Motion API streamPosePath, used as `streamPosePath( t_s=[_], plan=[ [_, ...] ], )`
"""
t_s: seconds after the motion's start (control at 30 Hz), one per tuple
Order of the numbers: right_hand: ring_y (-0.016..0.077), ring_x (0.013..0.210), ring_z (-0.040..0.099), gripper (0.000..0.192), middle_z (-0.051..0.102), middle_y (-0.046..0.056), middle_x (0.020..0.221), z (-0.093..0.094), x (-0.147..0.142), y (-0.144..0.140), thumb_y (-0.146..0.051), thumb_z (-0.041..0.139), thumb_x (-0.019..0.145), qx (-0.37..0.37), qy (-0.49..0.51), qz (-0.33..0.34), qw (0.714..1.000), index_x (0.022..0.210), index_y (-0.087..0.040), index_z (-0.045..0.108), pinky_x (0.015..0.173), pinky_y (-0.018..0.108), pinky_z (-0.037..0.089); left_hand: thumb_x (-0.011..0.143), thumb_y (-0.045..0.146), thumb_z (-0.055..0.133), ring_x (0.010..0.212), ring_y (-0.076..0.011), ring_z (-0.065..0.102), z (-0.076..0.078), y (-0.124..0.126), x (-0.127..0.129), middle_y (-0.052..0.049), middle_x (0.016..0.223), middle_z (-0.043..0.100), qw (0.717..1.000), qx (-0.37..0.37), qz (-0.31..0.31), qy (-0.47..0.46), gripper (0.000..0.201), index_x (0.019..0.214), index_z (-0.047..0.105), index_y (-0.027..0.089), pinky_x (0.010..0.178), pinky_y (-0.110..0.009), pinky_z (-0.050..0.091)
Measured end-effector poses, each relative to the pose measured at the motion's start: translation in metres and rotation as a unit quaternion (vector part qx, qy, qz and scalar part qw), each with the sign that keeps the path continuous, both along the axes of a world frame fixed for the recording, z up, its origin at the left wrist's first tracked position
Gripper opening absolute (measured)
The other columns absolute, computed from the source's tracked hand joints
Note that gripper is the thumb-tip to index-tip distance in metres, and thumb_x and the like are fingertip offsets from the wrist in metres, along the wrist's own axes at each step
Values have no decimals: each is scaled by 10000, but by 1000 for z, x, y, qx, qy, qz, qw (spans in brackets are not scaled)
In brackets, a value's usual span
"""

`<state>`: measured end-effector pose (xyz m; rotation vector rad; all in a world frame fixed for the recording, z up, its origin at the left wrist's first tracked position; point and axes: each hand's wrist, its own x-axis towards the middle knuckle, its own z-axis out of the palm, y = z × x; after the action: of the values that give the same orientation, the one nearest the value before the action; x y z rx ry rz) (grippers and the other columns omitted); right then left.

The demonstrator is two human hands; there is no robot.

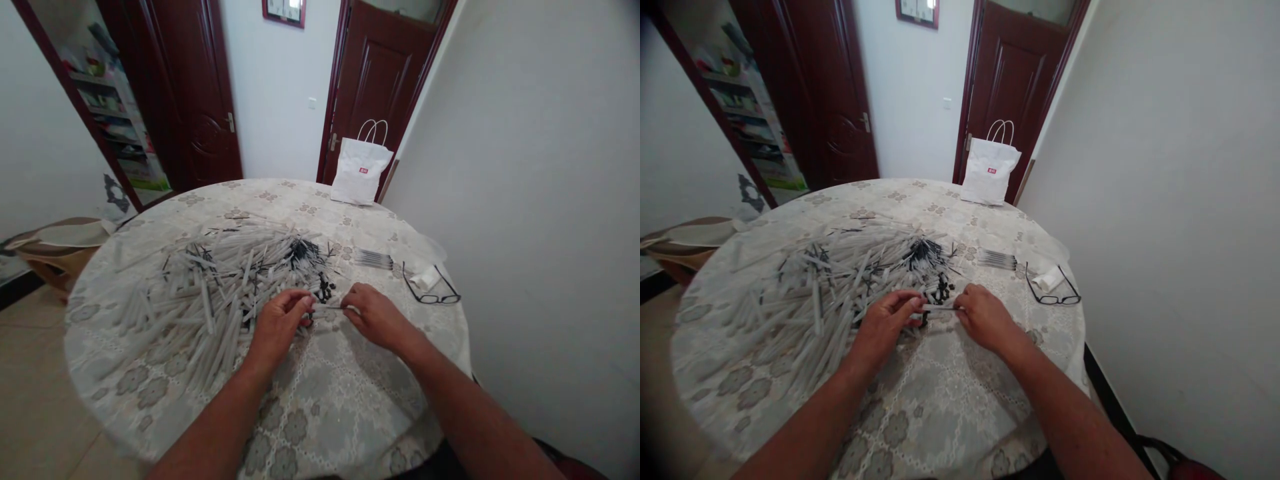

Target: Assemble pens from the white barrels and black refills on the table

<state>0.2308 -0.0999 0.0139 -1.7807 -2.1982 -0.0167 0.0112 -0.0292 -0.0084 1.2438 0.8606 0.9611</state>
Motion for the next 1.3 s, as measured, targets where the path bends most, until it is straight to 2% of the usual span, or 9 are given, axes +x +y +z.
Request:
streamPosePath(
  t_s=[0.13, 0.3, 0.47, 0.7, 0.9, 1.0, 1.07, 1.2, 1.3],
  plan=[
    [239, 950, 665, 174, 701, 106, 946, 2, 57, 33, -211, 577, 942, -92, -175, -143, 970, 938, -211, 751, 786, 315, 495, 815, 465, 701, 829, -239, 722, 2, -1, -2, -103, 945, 762, 999, 14, 24, 23, 349, 972, 714, 153, 592, -288, 581],
    [271, 986, 676, 259, 702, 193, 1050, -9, 110, 74, -150, 499, 945, -120, -201, -222, 946, 995, -134, 753, 804, 345, 509, 831, 442, 673, 781, -216, 706, 2, -1, -3, -97, 928, 760, 999, 22, 25, 42, 318, 955, 700, 151, 573, -275, 567],
    [274, 1061, 665, 305, 692, 188, 1140, -17, 126, 89, -163, 457, 958, -151, -203, -251, 934, 1102, -134, 724, 853, 338, 503, 848, 452, 661, 759, -206, 700, -1, 2, -5, -92, 929, 759, 997, 32, 41, 51, 315, 960, 692, 159, 563, -273, 559],
    [263, 1107, 653, 327, 686, 179, 1190, -13, 121, 92, -252, 439, 999, -165, -205, -276, 924, 1166, -138, 696, 888, 313, 478, 824, 474, 688, 707, -183, 675, 1, 4, -11, -85, 917, 753, 992, 44, 114, 26, 340, 957, 686, 161, 531, -258, 539],
    [277, 1045, 679, 332, 699, 194, 1137, 4, 92, 85, -202, 411, 995, -143, -205, -275, 928, 1142, -131, 701, 832, 328, 477, 821, 448, 682, 656, -150, 631, -1, 9, -13, -65, 914, 739, 986, 40, 161, -7, 307, 962, 686, 176, 488, -229, 499],
    [261, 1019, 678, 271, 726, 135, 1085, 11, 54, 73, -281, 483, 983, -136, -192, -215, 948, 1090, -191, 715, 804, 310, 460, 842, 409, 659, 656, -151, 636, -4, 8, -10, -71, 922, 739, 986, 46, 159, -5, 266, 963, 682, 174, 486, -227, 485],
    [232, 988, 676, 245, 734, 92, 1053, 12, 22, 61, -312, 502, 987, -111, -150, -138, 973, 1082, -221, 709, 796, 291, 441, 873, 371, 626, 656, -154, 645, -3, 3, -8, -59, 898, 742, 987, 65, 148, 15, 218, 970, 683, 183, 509, -234, 485],
    [201, 882, 659, 170, 710, 56, 950, 0, -42, 32, -313, 553, 974, -80, -40, -26, 996, 995, -206, 683, 751, 275, 417, 905, 254, 602, 765, -166, 682, 7, -18, -12, -29, 862, 745, 967, 202, 104, 112, 128, 951, 715, 215, 704, -275, 528],
    [180, 876, 636, 166, 681, 55, 972, -13, -81, 18, -266, 520, 997, -72, 6, 59, 996, 1061, -195, 656, 731, 258, 412, 912, 219, 605, 828, -181, 689, 13, -33, -25, -44, 899, 747, 933, 302, 131, 147, 118, 957, 714, 213, 780, -297, 531]
  ],
)
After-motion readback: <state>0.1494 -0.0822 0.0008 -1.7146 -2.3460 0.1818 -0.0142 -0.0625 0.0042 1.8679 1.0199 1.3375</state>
